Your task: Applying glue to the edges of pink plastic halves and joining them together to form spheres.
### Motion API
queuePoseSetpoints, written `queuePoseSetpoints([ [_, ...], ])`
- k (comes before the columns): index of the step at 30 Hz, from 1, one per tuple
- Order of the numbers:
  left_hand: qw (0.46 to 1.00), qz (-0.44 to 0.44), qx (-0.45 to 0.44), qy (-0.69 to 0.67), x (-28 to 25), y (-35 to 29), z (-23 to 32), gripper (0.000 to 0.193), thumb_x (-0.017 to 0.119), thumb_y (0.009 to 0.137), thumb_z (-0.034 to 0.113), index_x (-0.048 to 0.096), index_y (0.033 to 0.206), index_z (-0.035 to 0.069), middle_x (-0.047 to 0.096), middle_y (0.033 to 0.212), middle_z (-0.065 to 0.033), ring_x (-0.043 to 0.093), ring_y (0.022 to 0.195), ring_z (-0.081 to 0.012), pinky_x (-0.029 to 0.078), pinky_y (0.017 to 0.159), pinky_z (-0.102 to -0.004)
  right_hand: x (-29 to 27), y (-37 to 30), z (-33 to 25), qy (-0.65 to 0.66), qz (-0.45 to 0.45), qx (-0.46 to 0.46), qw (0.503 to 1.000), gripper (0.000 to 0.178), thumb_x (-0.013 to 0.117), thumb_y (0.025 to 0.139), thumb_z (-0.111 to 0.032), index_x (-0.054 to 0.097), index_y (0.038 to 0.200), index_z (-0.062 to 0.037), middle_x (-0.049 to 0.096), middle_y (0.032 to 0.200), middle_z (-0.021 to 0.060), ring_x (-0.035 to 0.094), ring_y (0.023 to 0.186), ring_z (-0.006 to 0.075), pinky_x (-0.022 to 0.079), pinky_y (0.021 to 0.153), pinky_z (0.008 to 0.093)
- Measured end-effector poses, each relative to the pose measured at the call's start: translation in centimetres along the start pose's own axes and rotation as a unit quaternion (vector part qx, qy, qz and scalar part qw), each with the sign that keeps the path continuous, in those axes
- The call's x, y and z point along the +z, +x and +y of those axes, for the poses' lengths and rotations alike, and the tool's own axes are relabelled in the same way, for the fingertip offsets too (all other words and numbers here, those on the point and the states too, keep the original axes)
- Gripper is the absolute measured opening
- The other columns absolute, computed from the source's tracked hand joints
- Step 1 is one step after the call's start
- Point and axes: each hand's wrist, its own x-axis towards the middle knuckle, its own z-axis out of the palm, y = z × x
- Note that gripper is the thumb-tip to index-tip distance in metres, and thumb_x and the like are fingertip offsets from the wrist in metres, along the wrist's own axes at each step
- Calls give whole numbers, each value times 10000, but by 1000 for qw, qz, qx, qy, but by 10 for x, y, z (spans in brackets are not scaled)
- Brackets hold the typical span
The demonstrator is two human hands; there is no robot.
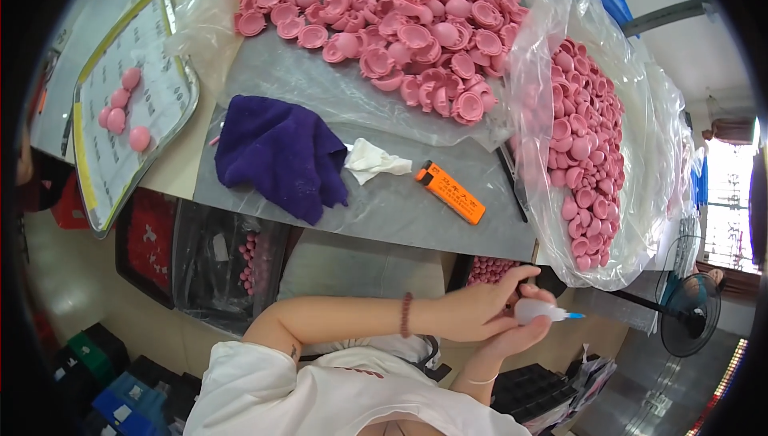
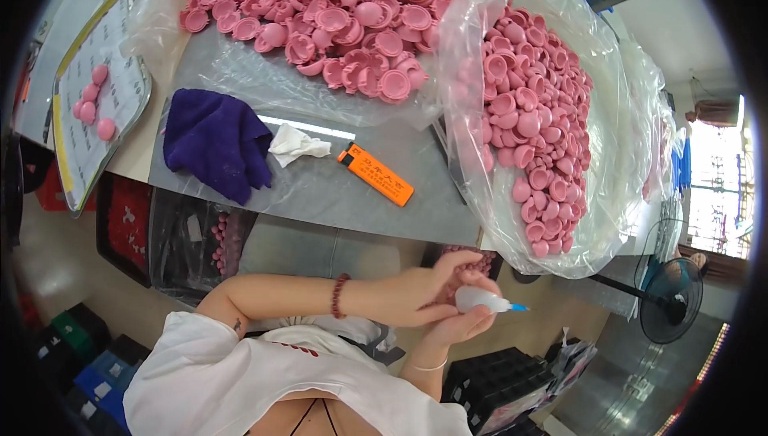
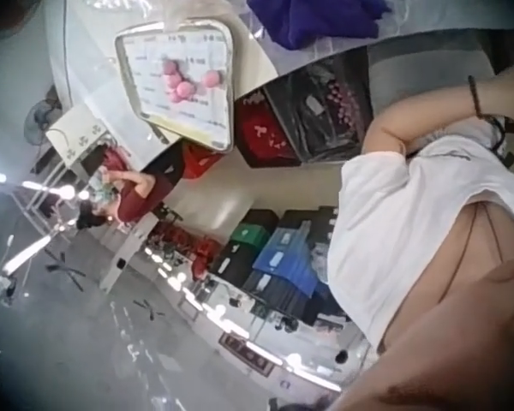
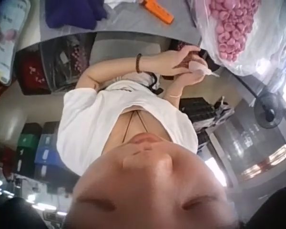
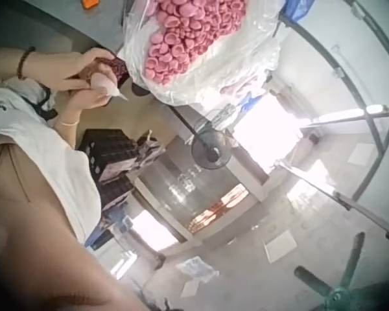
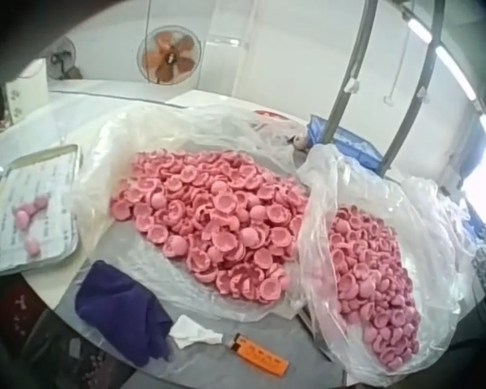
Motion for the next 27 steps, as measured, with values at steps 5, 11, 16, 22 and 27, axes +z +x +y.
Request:
queuePoseSetpoints([
  [5, 975, 25, -97, 196, -57, -57, 42, 214, 531, 784, 177, 447, 924, 39, 566, 717, -123, 559, 623, -273, 429, 548, -344, 74, 30, -32, 222, -192, -1, 956, 496, 423, 827, -400, 382, 1052, 41, 454, 597, 56, 414, 504, 106, 313, 422, 209],
  [11, 950, -112, -127, 263, -92, -125, 112, 214, 533, 797, 233, 512, 901, 48, 570, 746, -79, 542, 698, -255, 426, 609, -321, 150, 35, -46, 101, -272, -4, 957, 320, 542, 768, -148, 508, 972, 97, 520, 623, 43, 467, 529, 76, 341, 431, 189],
  [16, 921, -42, -64, 381, -128, -145, 203, 209, 578, 740, 175, 573, 875, 17, 590, 796, -80, 555, 717, -223, 425, 629, -274, 172, 27, -41, 35, -277, -138, 950, 196, 645, 695, -113, 604, 806, 43, 534, 610, 23, 467, 535, 71, 368, 481, 195],
  [22, 813, 288, -111, 494, -164, -113, 234, 149, 566, 724, 114, 521, 804, -3, 544, 725, -9, 506, 656, -90, 391, 632, -222, 178, 25, -41, -44, -267, -174, 947, 207, 667, 684, -154, 615, 800, 10, 513, 575, 49, 463, 489, 112, 366, 463, 218],
  [27, 774, 251, -106, 571, -219, -74, 215, 190, 595, 709, 150, 530, 834, 24, 557, 755, -36, 518, 673, -108, 403, 626, -236, 177, 26, -41, -40, -280, -194, 939, 217, 628, 734, -147, 604, 816, 53, 506, 590, -7, 428, 515, 36, 317, 456, 166],
])
